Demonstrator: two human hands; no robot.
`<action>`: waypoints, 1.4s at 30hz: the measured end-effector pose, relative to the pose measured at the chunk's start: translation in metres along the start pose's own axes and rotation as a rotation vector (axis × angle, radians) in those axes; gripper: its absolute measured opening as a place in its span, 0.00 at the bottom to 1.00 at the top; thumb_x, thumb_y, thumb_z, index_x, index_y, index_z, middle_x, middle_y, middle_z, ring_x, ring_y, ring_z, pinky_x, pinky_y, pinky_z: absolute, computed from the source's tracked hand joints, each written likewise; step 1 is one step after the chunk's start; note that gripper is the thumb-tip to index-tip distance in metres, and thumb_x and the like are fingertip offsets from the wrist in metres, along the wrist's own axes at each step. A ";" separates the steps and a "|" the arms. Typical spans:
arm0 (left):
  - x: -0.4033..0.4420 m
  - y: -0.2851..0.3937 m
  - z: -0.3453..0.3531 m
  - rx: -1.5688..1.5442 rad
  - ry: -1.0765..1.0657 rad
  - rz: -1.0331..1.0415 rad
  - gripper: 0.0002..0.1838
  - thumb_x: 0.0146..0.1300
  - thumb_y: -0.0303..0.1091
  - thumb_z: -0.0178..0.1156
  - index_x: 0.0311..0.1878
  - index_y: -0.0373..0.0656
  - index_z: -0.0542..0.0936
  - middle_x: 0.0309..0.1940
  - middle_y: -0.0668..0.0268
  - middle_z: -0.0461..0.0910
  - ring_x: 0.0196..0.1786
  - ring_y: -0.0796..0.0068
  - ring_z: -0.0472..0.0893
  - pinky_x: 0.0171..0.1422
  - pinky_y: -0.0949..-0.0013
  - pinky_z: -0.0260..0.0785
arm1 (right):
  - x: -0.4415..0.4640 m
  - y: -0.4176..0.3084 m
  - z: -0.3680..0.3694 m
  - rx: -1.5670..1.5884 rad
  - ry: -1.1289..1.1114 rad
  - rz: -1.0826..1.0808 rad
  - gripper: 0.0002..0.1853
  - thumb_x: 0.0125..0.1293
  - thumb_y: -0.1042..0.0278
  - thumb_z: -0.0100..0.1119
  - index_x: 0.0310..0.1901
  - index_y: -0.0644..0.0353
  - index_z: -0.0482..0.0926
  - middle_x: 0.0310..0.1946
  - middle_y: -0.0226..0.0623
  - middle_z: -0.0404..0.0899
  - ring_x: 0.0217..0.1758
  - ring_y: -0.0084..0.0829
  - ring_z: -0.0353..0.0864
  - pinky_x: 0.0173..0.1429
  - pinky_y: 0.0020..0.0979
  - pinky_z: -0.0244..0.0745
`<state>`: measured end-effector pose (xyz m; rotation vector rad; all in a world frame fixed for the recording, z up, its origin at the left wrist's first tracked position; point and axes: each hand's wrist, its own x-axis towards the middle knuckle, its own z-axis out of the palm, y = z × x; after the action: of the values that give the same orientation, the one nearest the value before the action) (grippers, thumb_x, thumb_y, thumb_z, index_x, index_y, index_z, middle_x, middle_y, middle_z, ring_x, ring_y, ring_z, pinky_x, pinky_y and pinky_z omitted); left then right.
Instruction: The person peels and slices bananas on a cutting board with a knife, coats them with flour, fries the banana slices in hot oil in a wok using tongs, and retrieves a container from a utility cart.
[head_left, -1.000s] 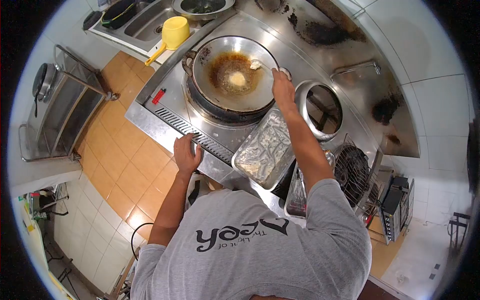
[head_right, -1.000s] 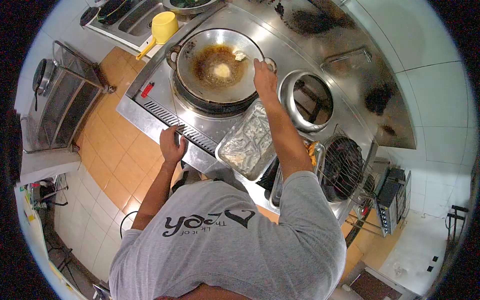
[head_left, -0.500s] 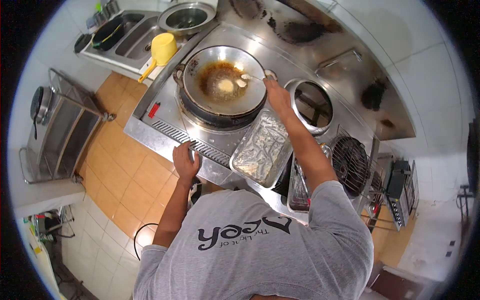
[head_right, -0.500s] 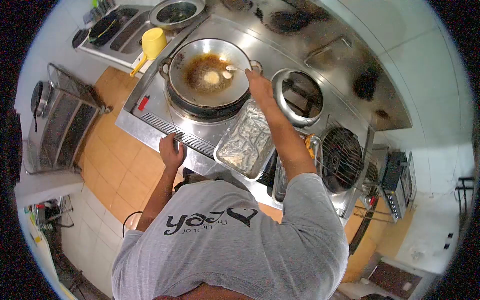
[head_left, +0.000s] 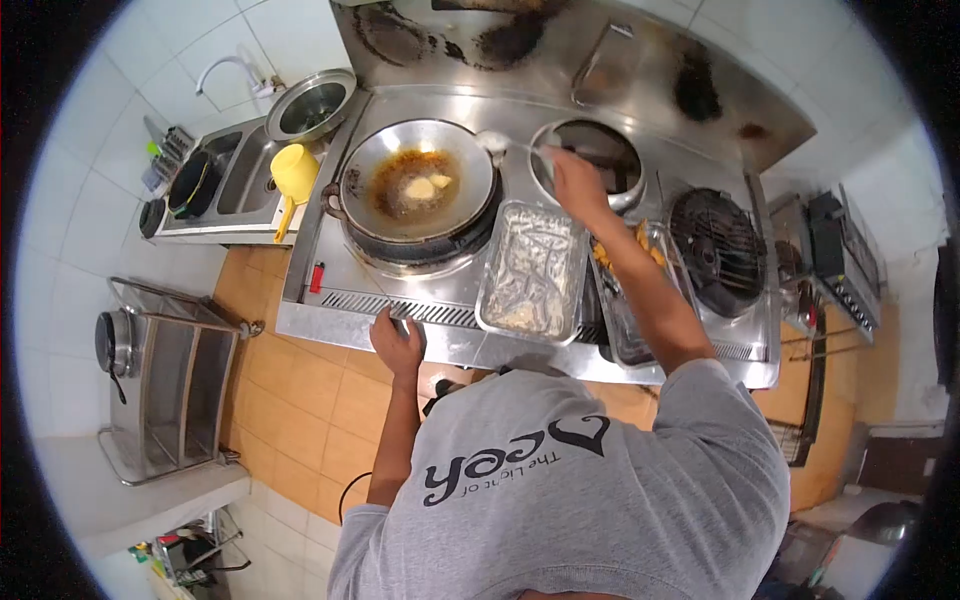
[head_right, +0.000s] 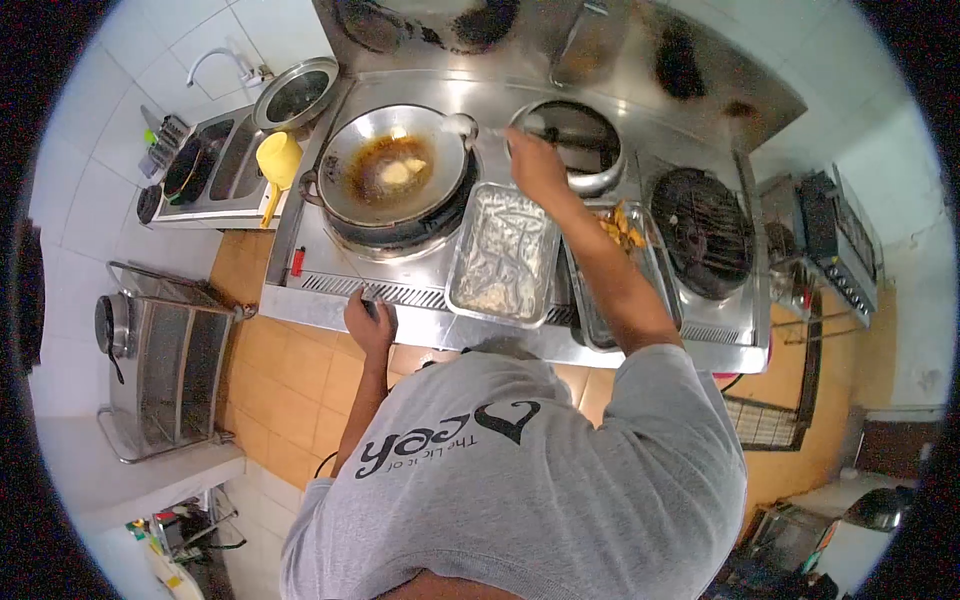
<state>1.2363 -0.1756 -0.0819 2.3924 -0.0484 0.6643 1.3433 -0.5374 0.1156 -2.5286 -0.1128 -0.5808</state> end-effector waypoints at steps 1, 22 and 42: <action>-0.001 -0.002 0.001 -0.005 0.015 0.005 0.24 0.59 0.39 0.59 0.56 0.35 0.72 0.49 0.50 0.76 0.52 0.49 0.73 0.63 0.49 0.59 | -0.028 0.014 0.003 0.026 -0.015 0.049 0.15 0.66 0.72 0.46 0.53 0.59 0.76 0.45 0.52 0.79 0.48 0.55 0.78 0.51 0.47 0.73; 0.064 0.313 -0.058 -0.916 -0.924 -0.082 0.23 0.58 0.19 0.45 0.57 0.40 0.73 0.57 0.63 0.73 0.56 0.73 0.74 0.62 0.66 0.65 | -0.261 0.053 0.018 0.286 -0.515 0.473 0.29 0.64 0.59 0.55 0.65 0.60 0.66 0.39 0.59 0.80 0.44 0.58 0.79 0.50 0.49 0.75; -0.007 0.243 -0.102 -1.000 -0.910 -0.394 0.28 0.51 0.30 0.47 0.60 0.42 0.71 0.56 0.65 0.71 0.57 0.69 0.71 0.59 0.68 0.64 | -0.234 0.034 0.006 0.139 -0.934 0.478 0.39 0.68 0.53 0.50 0.72 0.65 0.47 0.48 0.68 0.75 0.55 0.63 0.74 0.63 0.49 0.68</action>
<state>1.1368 -0.3074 0.1229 1.4576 -0.2234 -0.5687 1.1411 -0.5540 -0.0053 -2.3529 0.1139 0.7762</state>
